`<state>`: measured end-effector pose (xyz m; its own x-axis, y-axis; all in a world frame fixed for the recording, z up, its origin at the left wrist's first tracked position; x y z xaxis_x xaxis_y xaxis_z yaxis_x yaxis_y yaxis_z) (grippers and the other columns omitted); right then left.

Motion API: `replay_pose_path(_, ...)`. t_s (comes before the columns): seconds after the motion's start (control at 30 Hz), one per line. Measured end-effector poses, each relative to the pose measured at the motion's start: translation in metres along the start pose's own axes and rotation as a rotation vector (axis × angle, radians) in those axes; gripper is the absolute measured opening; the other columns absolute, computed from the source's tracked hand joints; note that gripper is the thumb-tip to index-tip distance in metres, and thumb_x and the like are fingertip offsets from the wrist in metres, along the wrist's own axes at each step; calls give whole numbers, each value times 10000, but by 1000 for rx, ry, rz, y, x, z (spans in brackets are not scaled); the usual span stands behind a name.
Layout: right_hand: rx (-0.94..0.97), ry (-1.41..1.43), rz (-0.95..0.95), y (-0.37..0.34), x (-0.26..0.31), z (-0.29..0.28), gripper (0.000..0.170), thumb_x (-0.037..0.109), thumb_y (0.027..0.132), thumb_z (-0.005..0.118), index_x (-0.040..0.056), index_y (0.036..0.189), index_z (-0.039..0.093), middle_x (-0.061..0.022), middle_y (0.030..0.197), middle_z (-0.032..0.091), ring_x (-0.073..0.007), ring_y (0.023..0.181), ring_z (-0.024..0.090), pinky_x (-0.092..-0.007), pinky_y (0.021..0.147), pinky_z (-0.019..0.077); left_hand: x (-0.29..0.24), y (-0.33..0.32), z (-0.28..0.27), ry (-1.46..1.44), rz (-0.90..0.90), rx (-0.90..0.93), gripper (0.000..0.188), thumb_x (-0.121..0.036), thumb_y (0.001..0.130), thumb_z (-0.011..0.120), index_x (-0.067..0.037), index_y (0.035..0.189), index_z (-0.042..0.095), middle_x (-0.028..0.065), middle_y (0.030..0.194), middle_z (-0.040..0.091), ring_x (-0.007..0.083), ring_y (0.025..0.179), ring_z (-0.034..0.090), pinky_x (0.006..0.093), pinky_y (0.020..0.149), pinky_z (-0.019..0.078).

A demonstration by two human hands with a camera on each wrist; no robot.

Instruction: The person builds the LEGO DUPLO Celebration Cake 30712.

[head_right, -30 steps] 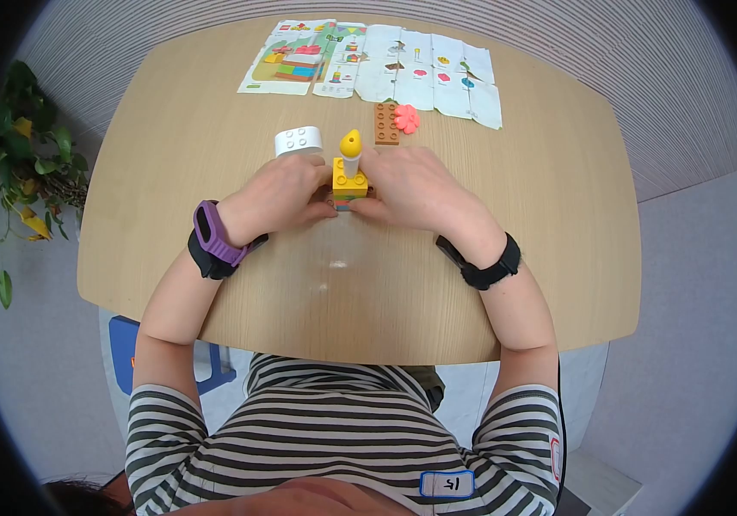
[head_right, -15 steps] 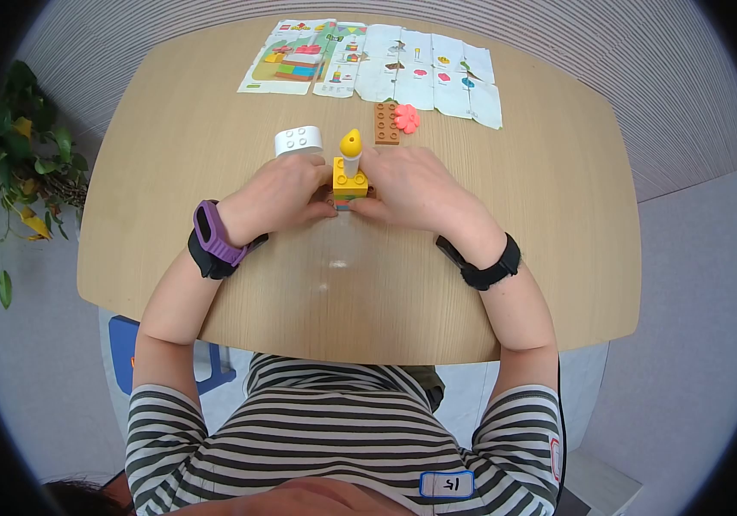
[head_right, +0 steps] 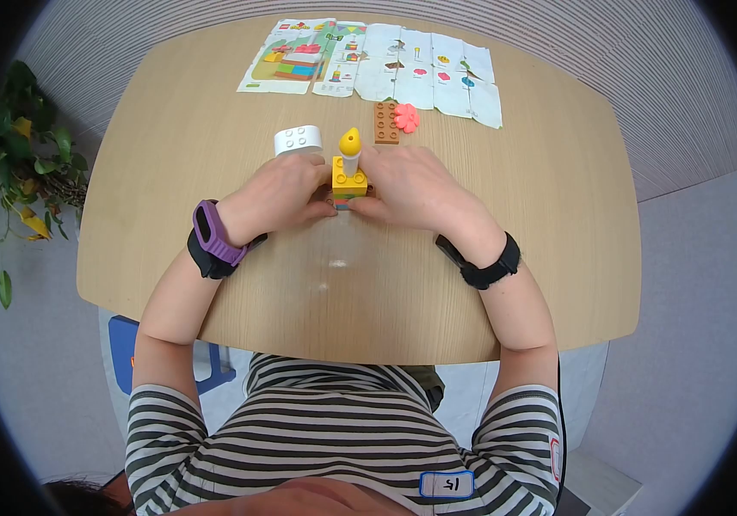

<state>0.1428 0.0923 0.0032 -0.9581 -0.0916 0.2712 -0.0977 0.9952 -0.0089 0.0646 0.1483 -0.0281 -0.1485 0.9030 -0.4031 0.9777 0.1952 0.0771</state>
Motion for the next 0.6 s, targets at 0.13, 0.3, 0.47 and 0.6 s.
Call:
replay_pose_path(0.13,-12,10,-2,0,-1,1,374,276,737,712,5,907,518,-162,801,632,-342,765,616,-425,632,483,-1,0,-1,-6,5,-14,269,-171,714,750,-7,878,614,124,793,600,324,772,602,402,701,485)
replay_pose_path(0.3,-17,33,-10,1,-2,1,374,274,736,711,3,904,517,-164,797,629,-343,762,614,-427,630,482,-2,0,-2,-6,-17,-36,236,-183,691,756,-7,764,615,135,782,596,302,814,603,390,744,489)
replay_pose_path(0.47,-16,57,-5,2,-4,4,370,277,735,710,0,889,520,-163,784,623,-345,753,611,-426,624,478,-1,0,-1,-11,-25,-17,240,-186,694,756,-11,754,604,131,783,592,302,813,603,390,739,490)
replay_pose_path(0.6,-20,65,-11,1,-5,4,369,277,735,711,-2,884,521,-162,777,620,-343,750,610,-424,622,477,-1,0,-1,-6,-20,-24,243,-188,692,757,-13,753,601,131,779,590,302,810,603,390,736,491)
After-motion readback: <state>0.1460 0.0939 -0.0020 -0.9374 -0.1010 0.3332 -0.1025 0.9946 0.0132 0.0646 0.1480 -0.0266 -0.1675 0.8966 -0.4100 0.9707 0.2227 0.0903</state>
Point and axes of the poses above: each hand's wrist, its own y-axis towards the middle knuckle, its own z-axis out of the palm, x = y × z, the point moved 8 cm from there along y, towards the middle knuckle
